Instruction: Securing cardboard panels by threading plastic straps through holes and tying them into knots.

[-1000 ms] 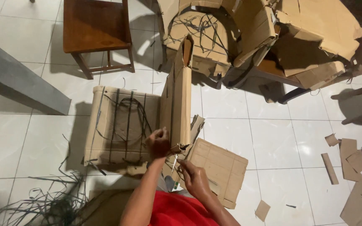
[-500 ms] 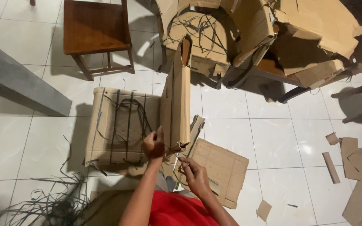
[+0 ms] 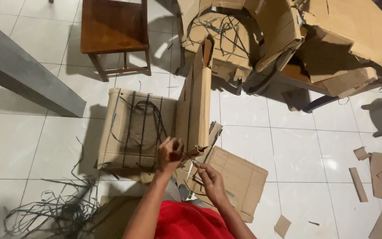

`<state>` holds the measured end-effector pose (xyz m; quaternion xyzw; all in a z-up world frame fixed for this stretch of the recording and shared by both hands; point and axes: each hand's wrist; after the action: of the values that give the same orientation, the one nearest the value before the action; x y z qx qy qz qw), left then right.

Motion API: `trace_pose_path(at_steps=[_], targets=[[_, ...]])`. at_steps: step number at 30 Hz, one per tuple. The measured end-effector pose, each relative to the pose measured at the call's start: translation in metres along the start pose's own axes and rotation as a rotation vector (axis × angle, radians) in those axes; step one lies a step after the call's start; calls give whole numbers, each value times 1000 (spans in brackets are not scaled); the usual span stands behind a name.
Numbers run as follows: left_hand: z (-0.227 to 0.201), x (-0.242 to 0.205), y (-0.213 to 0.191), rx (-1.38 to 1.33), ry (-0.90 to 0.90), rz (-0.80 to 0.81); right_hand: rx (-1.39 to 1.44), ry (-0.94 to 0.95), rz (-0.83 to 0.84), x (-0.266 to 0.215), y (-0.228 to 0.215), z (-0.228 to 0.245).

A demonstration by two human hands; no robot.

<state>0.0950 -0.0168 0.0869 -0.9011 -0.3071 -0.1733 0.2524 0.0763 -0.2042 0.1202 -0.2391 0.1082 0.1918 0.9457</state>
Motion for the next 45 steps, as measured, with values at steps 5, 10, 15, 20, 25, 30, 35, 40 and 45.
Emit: trace_pose_path(at_steps=[5,10,15,20,25,30,35,40,45], targets=[[27,-5,35,67,-101,-55,143,-5,38,-2,-1,2],[30,-12,32,89,-43,-152,377,119,102,-5,0,-6],[30,-55,9,48,-320,-8,481,150,116,1,10,-10],[1,-94,-9,15,-309,20,-48,-247,28,9,17,11],[-35,-91,-22,-35,-245,50,-422,-614,-47,22,14,2],[-72,-61,-40,-154,-159,76,-403,-590,-121,20,13,9],[-35,-59,-28,-128,-491,111,-407,-484,-138,23,25,-13],[-7,-45,-19,-156,-818,380,-383,-452,-157,17,26,-11],[-4,-31,-21,-314,-917,390,-337,-378,-182,8,33,-6]])
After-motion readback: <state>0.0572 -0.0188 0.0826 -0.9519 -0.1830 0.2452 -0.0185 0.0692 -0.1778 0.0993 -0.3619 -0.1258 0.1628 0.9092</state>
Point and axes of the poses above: each hand's wrist, its own x-axis towards the middle knuckle, its own y-axis out of the palm, z = x × y, and after that the axes turned 10 degrees about -x, right-handed
